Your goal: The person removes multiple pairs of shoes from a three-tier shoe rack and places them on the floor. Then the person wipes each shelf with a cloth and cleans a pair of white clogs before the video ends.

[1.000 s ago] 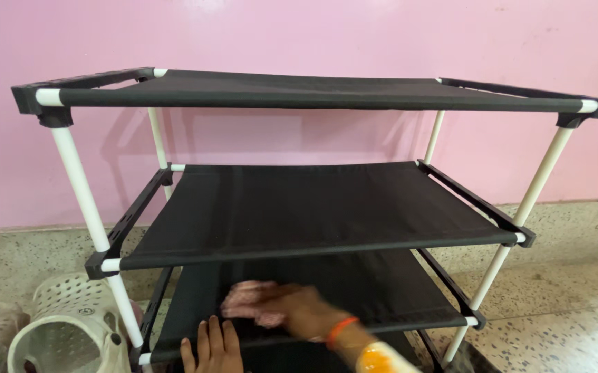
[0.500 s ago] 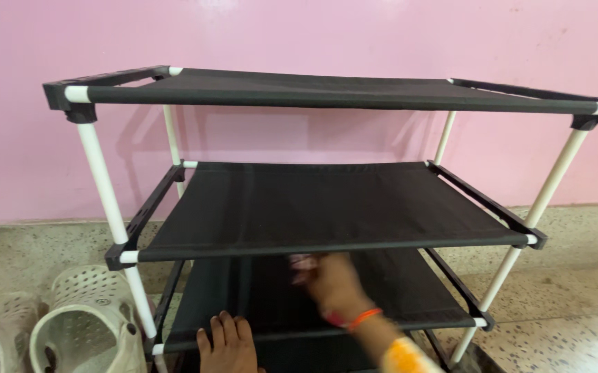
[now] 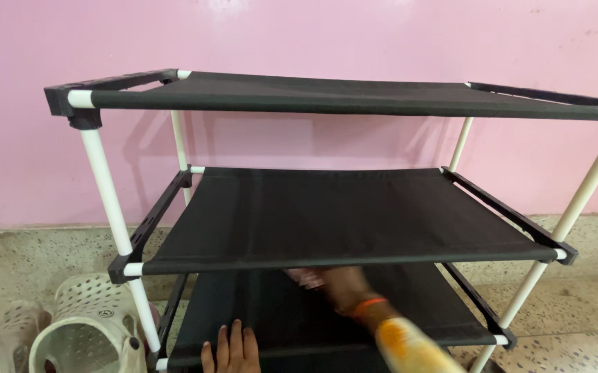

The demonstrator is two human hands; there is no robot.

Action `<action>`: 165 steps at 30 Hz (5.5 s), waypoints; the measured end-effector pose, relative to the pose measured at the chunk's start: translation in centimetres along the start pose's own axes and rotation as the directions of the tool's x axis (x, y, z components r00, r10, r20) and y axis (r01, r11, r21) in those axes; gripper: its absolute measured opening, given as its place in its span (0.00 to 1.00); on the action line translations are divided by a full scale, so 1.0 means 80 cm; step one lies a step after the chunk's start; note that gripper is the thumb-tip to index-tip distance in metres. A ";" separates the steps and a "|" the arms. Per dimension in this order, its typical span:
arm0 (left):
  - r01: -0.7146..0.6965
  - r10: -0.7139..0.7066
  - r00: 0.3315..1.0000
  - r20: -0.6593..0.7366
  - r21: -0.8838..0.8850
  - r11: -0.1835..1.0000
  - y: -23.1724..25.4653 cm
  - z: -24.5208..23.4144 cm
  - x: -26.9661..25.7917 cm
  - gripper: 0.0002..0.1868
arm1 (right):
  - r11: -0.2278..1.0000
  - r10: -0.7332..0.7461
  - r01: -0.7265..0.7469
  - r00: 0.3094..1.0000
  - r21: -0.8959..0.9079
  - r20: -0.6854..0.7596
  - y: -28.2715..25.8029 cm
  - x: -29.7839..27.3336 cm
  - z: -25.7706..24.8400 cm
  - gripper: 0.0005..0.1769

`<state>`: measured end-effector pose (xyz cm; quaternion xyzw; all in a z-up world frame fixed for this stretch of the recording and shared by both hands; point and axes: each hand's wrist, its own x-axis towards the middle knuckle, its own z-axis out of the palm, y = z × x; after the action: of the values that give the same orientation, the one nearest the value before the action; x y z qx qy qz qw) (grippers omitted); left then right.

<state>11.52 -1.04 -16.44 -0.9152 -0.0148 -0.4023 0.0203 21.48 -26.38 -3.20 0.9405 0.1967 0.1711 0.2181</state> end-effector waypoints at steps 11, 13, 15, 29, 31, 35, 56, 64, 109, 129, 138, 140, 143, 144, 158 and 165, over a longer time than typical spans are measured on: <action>0.062 -0.062 0.951 0.304 0.011 0.998 0.011 -0.052 0.020 0.21 | 0.603 0.581 -0.636 0.764 0.481 0.281 0.114 -0.097 0.033 0.32; 0.050 -0.031 0.911 0.411 -0.036 0.998 0.008 -0.056 0.022 0.30 | 0.498 0.444 -0.476 0.858 0.725 0.258 0.033 -0.051 0.003 0.32; 0.027 -0.021 0.994 0.111 -0.048 0.998 0.006 -0.051 0.019 0.24 | 0.381 0.207 -0.202 0.970 0.902 0.130 -0.063 -0.001 -0.032 0.32; -0.012 0.073 0.844 -0.531 0.116 0.993 -0.010 0.034 0.018 0.11 | 0.453 -0.082 -0.089 0.987 0.887 0.141 -0.039 0.054 0.057 0.21; 0.002 0.057 0.823 -0.566 0.103 0.995 -0.007 0.033 0.017 0.10 | 0.562 0.054 -0.253 0.961 0.788 0.271 0.025 0.011 0.085 0.22; 0.038 -0.011 0.886 -0.463 0.049 0.998 0.007 0.003 0.026 0.10 | 0.612 0.350 -0.526 0.850 0.591 0.394 0.158 -0.066 0.075 0.25; 0.081 -0.005 0.444 0.896 -0.035 0.996 0.014 -0.239 0.094 0.59 | 0.270 0.555 -0.539 0.764 0.798 0.328 0.159 -0.291 -0.044 0.25; 0.070 -0.017 0.511 0.860 -0.022 0.997 0.019 -0.239 0.083 0.57 | -0.217 0.292 -0.554 0.749 0.804 0.595 0.013 -0.261 -0.083 0.26; 0.219 0.132 0.582 0.802 -0.311 0.925 -0.110 -0.261 0.081 0.53 | 0.515 0.701 -0.642 0.697 0.569 0.151 0.051 -0.251 0.039 0.19; 0.583 -0.135 0.793 0.594 -0.676 0.450 -0.160 -0.266 0.123 0.43 | -0.202 0.355 -0.014 0.931 0.979 0.087 -0.169 -0.041 -0.239 0.23; 0.177 0.180 0.587 0.789 -0.343 0.923 -0.090 -0.119 0.087 0.41 | 0.533 -0.097 0.394 0.908 0.749 -0.408 -0.185 -0.029 -0.079 0.24; 0.045 0.130 0.810 0.571 -0.282 0.958 -0.079 -0.098 0.061 0.34 | 0.398 -0.082 0.335 0.940 0.854 -0.330 -0.158 -0.028 -0.041 0.24; -0.141 0.124 0.983 -0.134 -0.124 0.982 -0.068 -0.083 0.032 0.27 | 0.299 -0.200 -0.155 0.955 0.942 0.221 -0.051 -0.060 0.006 0.30; -0.157 0.128 0.956 -0.264 -0.093 0.983 -0.068 -0.080 0.032 0.26 | 0.328 -0.094 -0.032 0.993 0.944 0.066 -0.008 -0.086 0.020 0.34; 0.125 0.056 0.981 0.187 -0.822 0.556 -0.027 -0.283 0.134 0.12 | 0.527 0.390 -0.475 0.872 0.705 0.296 0.192 -0.265 -0.213 0.15; -0.041 -0.024 0.996 -0.088 -0.667 0.744 -0.081 -0.369 0.210 0.23 | 0.368 0.749 -0.570 0.650 0.735 0.129 0.258 -0.263 -0.307 0.16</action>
<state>0.87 4.18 16.06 -0.8427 0.1352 -0.4219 -0.3058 -0.63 -44.42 22.52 0.9157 -0.1252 0.2578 -0.2817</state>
